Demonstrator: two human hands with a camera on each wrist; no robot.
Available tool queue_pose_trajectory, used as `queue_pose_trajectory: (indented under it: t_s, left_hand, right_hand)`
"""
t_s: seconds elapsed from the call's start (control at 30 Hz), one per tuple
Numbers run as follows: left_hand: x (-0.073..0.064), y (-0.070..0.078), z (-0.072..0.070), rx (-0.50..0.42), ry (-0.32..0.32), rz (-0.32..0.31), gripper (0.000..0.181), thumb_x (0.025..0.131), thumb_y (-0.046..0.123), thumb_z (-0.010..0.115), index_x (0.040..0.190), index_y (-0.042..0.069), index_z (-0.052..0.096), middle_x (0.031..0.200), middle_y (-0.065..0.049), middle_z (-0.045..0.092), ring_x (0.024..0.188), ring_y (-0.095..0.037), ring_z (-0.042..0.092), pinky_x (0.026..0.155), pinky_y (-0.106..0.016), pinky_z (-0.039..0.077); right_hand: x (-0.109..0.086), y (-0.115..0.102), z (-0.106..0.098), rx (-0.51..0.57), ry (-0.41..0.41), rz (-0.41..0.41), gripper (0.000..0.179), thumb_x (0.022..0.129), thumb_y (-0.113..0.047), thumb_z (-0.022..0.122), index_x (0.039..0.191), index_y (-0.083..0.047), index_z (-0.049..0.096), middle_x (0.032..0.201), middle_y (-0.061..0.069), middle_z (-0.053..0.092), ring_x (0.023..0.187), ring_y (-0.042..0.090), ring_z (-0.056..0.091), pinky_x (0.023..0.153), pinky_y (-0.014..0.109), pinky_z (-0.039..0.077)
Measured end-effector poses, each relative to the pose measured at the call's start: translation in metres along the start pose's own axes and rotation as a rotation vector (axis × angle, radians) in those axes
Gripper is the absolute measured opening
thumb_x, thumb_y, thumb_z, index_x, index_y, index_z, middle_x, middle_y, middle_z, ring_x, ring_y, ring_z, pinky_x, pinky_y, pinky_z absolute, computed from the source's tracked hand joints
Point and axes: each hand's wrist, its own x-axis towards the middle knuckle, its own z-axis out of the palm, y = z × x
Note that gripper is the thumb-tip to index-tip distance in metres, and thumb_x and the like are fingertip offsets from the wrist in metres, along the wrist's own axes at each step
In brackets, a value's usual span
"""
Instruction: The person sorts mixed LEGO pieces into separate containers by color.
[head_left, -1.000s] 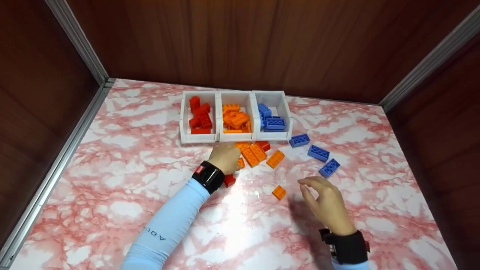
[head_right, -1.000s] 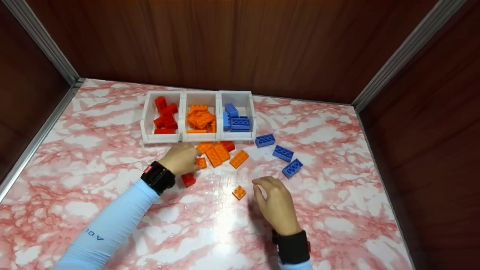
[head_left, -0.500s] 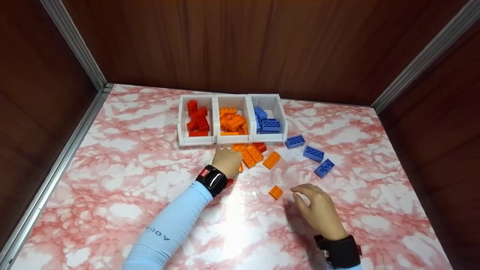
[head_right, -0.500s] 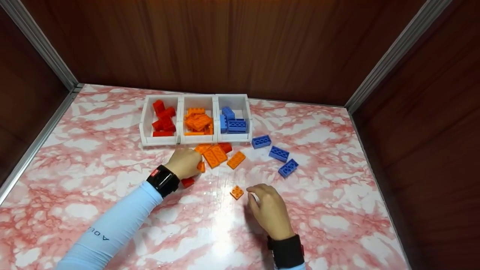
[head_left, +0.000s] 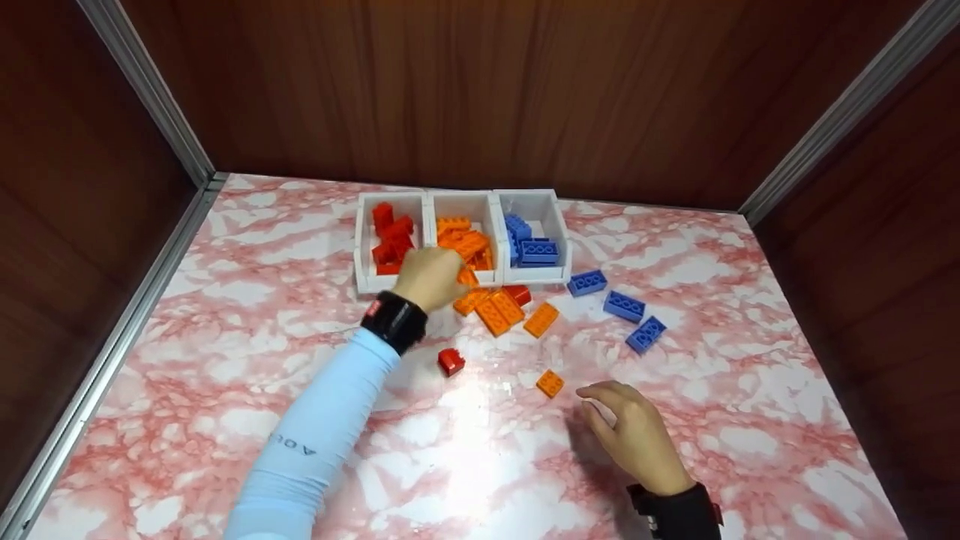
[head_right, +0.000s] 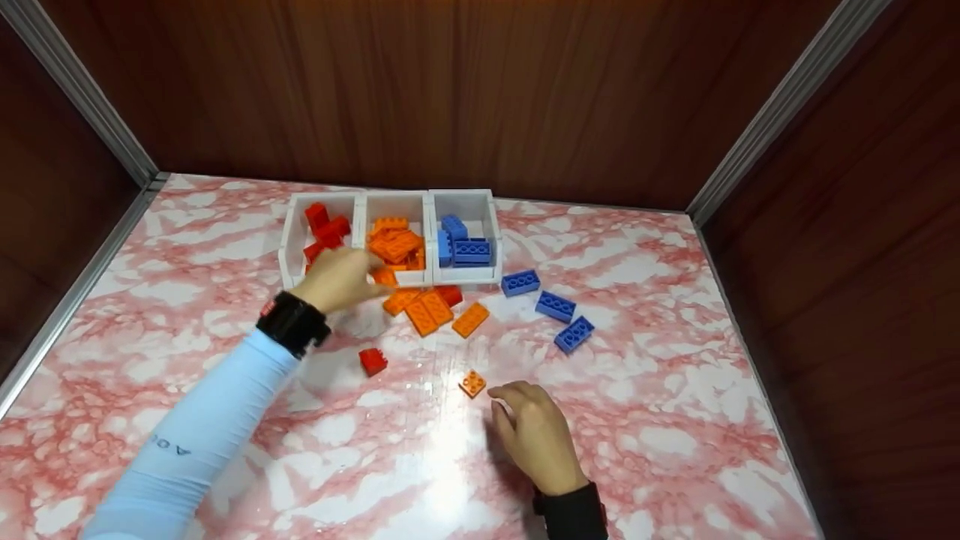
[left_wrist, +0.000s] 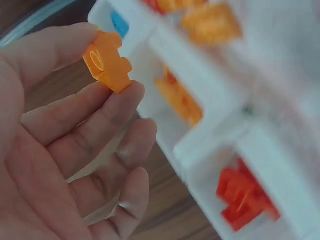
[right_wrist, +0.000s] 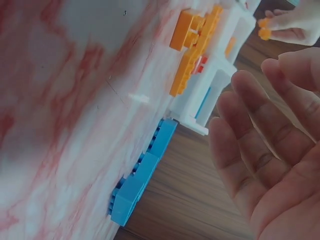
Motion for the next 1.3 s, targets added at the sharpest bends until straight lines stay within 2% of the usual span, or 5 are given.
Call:
queue_pose_trajectory:
  t_s: [0.3, 0.57, 0.77, 1.0, 1.3]
  left_hand:
    - [0.038, -0.013, -0.023, 0.120, 0.102, -0.022, 0.029, 0.085, 0.029, 0.076, 0.072, 0.007, 0.064, 0.082, -0.014, 0.068, 0.085, -0.035, 0.061, 0.080, -0.052, 0.048]
    - [0.073, -0.023, -0.009, 0.157, 0.090, -0.059, 0.022, 0.090, 0.024, 0.071, 0.092, 0.002, 0.073, 0.101, -0.019, 0.071, 0.097, -0.038, 0.060, 0.088, -0.054, 0.046]
    - [0.085, -0.022, 0.000, 0.176, 0.133, -0.067, 0.017, 0.093, 0.012, 0.062, 0.099, 0.002, 0.075, 0.105, -0.018, 0.071, 0.101, -0.037, 0.058, 0.088, -0.055, 0.042]
    - [0.068, -0.017, 0.002, 0.117, 0.161, -0.007, 0.015, 0.092, 0.016, 0.066, 0.088, 0.004, 0.074, 0.095, -0.017, 0.071, 0.096, -0.035, 0.059, 0.088, -0.053, 0.041]
    - [0.018, -0.008, 0.006, 0.002, 0.087, 0.057, 0.022, 0.092, 0.021, 0.069, 0.109, 0.008, 0.076, 0.109, -0.013, 0.071, 0.104, -0.035, 0.058, 0.107, -0.064, 0.029]
  right_hand:
    - [0.000, 0.005, -0.006, 0.000, 0.027, -0.016, 0.018, 0.088, -0.006, 0.074, 0.105, -0.012, 0.076, 0.105, 0.002, 0.070, 0.103, 0.023, 0.065, 0.087, 0.041, 0.053]
    - [-0.002, 0.005, -0.006, -0.002, 0.019, -0.001, 0.019, 0.087, -0.007, 0.075, 0.105, -0.014, 0.076, 0.103, 0.000, 0.070, 0.101, 0.020, 0.065, 0.086, 0.039, 0.053]
    - [-0.001, 0.008, -0.010, -0.002, 0.024, 0.007, 0.018, 0.089, -0.007, 0.074, 0.105, -0.014, 0.075, 0.104, -0.001, 0.069, 0.102, 0.020, 0.064, 0.087, 0.039, 0.053]
    - [-0.001, 0.009, -0.008, 0.001, 0.014, 0.012, 0.016, 0.090, -0.007, 0.072, 0.104, -0.014, 0.076, 0.105, 0.000, 0.070, 0.102, 0.021, 0.065, 0.087, 0.039, 0.053]
    - [0.004, 0.009, -0.001, 0.010, -0.017, 0.016, 0.016, 0.089, -0.006, 0.071, 0.105, -0.011, 0.075, 0.103, 0.001, 0.069, 0.101, 0.020, 0.065, 0.088, 0.040, 0.053]
